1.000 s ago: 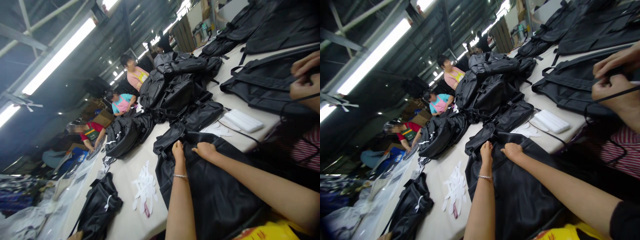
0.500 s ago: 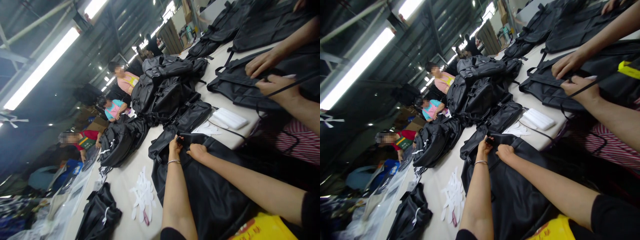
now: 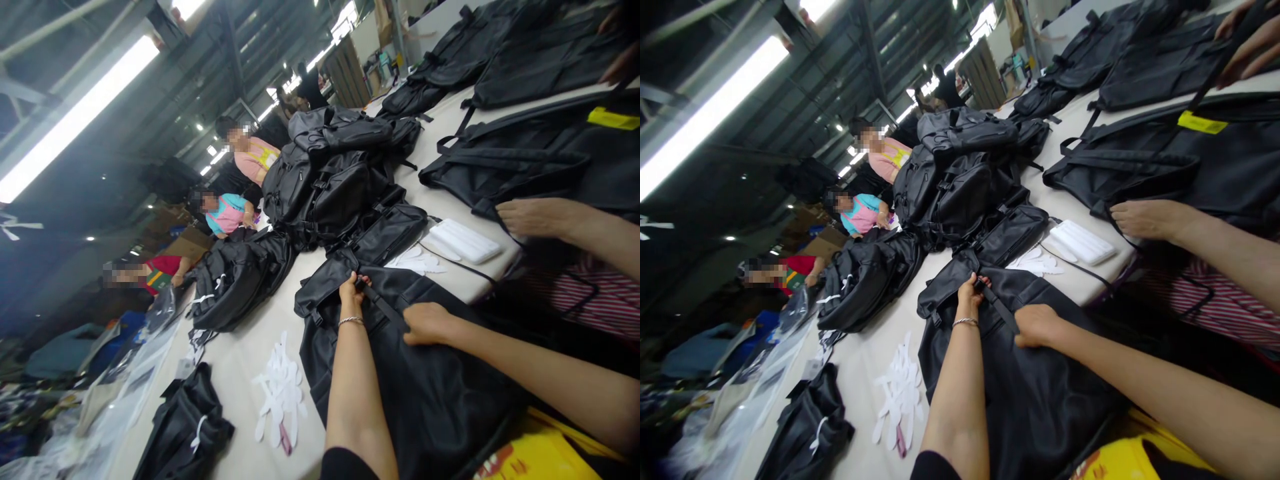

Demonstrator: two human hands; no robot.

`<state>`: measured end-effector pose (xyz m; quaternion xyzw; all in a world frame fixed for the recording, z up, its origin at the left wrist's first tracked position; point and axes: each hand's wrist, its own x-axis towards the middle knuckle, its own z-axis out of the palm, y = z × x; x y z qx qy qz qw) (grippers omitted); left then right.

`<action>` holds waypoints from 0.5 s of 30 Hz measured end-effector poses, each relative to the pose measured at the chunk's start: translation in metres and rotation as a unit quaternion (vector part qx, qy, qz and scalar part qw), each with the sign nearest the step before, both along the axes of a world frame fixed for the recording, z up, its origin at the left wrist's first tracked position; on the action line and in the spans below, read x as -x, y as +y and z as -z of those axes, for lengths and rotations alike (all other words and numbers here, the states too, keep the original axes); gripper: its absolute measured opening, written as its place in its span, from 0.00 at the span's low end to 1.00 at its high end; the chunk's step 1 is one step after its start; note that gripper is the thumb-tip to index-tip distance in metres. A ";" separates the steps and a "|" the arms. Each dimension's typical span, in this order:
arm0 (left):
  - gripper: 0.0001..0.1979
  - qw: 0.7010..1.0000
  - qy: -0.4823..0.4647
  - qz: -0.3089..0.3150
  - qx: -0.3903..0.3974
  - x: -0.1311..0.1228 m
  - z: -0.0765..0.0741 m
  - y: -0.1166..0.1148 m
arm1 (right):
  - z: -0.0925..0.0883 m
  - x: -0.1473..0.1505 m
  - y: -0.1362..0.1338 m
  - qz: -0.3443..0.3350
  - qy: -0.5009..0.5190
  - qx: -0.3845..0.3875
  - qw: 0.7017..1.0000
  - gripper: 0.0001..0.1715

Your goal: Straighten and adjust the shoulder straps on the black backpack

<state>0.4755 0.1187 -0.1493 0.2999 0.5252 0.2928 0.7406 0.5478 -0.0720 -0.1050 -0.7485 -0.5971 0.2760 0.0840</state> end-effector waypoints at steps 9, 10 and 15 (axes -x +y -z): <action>0.11 0.999 0.006 -0.012 -0.033 -0.003 0.011 -0.006 | 0.004 0.002 -0.048 -0.066 -0.095 -0.042 0.992 0.15; 0.11 0.999 0.010 -0.019 -0.047 -0.004 0.013 -0.008 | 0.001 0.004 -0.045 -0.072 -0.090 -0.034 0.993 0.15; 0.13 0.993 0.030 -0.043 -0.107 -0.010 0.022 -0.015 | -0.010 0.011 -0.020 0.003 -0.099 -0.035 0.994 0.20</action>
